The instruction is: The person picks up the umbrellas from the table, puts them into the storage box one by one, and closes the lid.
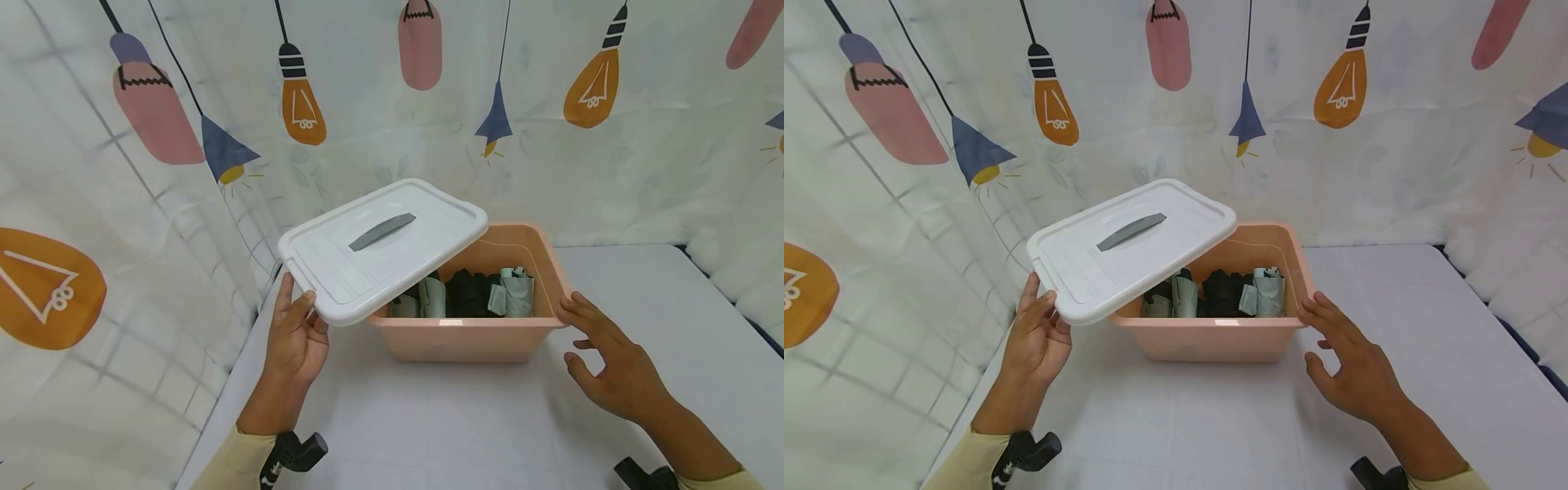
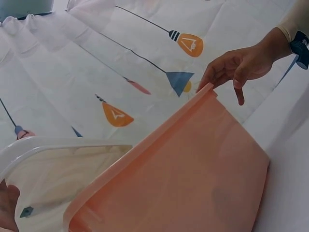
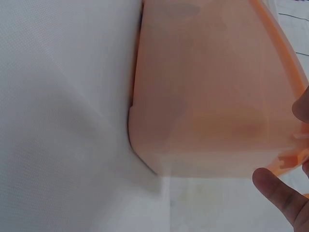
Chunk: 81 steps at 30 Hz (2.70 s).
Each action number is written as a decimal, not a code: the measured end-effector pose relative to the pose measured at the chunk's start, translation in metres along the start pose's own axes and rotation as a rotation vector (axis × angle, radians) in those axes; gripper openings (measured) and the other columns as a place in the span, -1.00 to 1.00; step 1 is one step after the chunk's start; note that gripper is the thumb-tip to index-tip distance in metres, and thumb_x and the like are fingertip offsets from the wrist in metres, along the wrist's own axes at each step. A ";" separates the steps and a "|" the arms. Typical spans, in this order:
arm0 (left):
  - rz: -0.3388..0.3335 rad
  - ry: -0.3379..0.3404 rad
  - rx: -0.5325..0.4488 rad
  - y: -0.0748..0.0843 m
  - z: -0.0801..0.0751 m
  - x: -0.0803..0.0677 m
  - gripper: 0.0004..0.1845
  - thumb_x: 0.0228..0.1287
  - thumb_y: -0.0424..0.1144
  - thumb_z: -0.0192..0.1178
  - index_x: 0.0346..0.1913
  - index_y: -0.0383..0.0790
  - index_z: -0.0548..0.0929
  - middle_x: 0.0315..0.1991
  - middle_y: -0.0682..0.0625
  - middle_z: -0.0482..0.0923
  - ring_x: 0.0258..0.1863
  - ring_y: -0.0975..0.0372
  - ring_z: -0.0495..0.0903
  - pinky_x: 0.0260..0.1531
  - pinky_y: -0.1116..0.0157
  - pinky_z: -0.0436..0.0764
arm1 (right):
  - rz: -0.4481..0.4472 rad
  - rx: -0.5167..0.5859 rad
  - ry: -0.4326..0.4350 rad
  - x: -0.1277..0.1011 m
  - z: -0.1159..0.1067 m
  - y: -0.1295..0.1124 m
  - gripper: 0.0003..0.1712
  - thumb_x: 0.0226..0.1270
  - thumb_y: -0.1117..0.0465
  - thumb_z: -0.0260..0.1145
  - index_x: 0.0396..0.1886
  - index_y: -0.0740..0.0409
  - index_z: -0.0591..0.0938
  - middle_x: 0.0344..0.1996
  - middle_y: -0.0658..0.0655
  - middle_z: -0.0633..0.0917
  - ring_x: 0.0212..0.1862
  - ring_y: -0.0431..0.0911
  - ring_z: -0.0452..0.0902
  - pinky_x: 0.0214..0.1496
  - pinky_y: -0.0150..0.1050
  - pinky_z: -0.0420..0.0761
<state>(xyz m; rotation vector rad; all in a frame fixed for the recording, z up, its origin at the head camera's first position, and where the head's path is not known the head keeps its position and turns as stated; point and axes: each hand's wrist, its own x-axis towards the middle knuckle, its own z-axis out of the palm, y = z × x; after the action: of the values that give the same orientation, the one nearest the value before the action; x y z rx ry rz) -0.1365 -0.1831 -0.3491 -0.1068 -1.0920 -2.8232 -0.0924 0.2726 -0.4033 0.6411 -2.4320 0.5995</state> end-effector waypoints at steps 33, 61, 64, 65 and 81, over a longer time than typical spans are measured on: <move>-0.086 -0.034 -0.031 -0.003 0.001 0.008 -0.14 0.57 -0.48 -0.04 0.68 0.14 -0.20 0.51 -0.11 0.10 -0.05 0.25 0.69 -0.11 0.46 0.65 | -0.010 0.011 -0.006 0.000 0.000 0.001 -0.11 0.03 0.32 0.33 0.49 0.14 0.42 0.52 0.15 0.35 0.41 -0.59 0.13 -0.13 -0.61 0.56; -0.164 -0.119 -0.057 0.000 0.000 0.019 -0.21 0.60 -0.47 -0.15 0.68 0.10 -0.20 0.46 -0.07 0.24 -0.09 0.28 0.70 -0.24 0.50 0.65 | -0.026 0.058 -0.004 0.000 0.000 0.004 -0.23 0.22 0.19 0.22 0.49 0.17 0.42 0.51 0.18 0.35 0.52 -0.31 0.15 -0.07 -0.64 0.53; -0.165 -0.117 -0.048 0.001 -0.001 0.020 -0.21 0.60 -0.47 -0.14 0.68 0.09 -0.20 0.42 -0.06 0.31 -0.09 0.28 0.70 -0.25 0.51 0.65 | -0.031 0.072 0.003 0.001 0.000 0.004 -0.26 0.25 0.17 0.20 0.48 0.18 0.43 0.50 0.19 0.36 0.52 -0.29 0.16 -0.07 -0.64 0.53; -0.165 -0.117 -0.046 0.001 -0.001 0.020 -0.21 0.60 -0.47 -0.14 0.68 0.09 -0.20 0.41 -0.06 0.33 -0.10 0.29 0.70 -0.25 0.51 0.65 | -0.033 0.076 0.006 0.001 0.000 0.004 -0.27 0.26 0.16 0.19 0.47 0.18 0.43 0.50 0.20 0.37 0.52 -0.29 0.17 -0.07 -0.64 0.53; -0.184 -0.152 -0.068 0.001 -0.001 0.027 -0.21 0.59 -0.47 -0.12 0.67 0.10 -0.16 0.35 -0.05 0.45 -0.16 0.27 0.71 -0.31 0.50 0.65 | 0.054 0.058 0.010 0.020 -0.020 0.002 -0.19 0.18 0.39 0.43 0.48 0.04 0.46 0.22 0.15 0.65 -0.04 -0.14 0.72 -0.37 -0.56 0.60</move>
<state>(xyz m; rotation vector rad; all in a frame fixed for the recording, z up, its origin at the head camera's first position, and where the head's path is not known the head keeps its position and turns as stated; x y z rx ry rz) -0.1629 -0.1868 -0.3464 -0.2435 -1.0874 -3.0610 -0.1010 0.2787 -0.3770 0.5960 -2.4370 0.6952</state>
